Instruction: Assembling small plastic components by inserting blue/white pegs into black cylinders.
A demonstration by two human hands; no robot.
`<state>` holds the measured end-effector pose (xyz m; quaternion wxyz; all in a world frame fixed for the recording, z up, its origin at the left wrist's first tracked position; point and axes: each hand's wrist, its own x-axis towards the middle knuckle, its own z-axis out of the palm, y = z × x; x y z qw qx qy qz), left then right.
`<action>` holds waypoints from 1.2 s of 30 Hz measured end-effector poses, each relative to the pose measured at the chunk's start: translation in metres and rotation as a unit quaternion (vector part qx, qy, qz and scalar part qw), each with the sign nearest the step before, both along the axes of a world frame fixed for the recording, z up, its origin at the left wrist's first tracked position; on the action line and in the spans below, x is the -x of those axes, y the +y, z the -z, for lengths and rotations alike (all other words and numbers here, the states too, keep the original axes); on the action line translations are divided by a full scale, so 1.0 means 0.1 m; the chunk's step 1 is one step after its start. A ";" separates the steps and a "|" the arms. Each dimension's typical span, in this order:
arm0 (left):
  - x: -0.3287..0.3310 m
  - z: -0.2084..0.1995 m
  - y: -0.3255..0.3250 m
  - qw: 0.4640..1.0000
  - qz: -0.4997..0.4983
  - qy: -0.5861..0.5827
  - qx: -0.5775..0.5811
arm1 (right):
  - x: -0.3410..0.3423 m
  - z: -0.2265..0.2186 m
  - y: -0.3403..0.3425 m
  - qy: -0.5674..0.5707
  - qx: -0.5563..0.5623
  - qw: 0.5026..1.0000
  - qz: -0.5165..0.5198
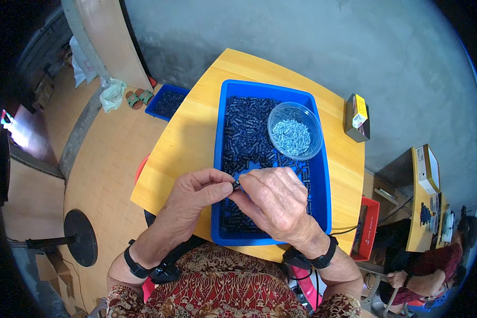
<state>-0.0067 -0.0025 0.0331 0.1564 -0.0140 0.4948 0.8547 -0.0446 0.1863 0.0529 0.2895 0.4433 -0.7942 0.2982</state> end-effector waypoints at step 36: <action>0.04 -0.02 -0.04 0.995 0.038 0.028 0.091 | 0.06 -0.05 0.01 -0.007 -0.023 0.999 -0.042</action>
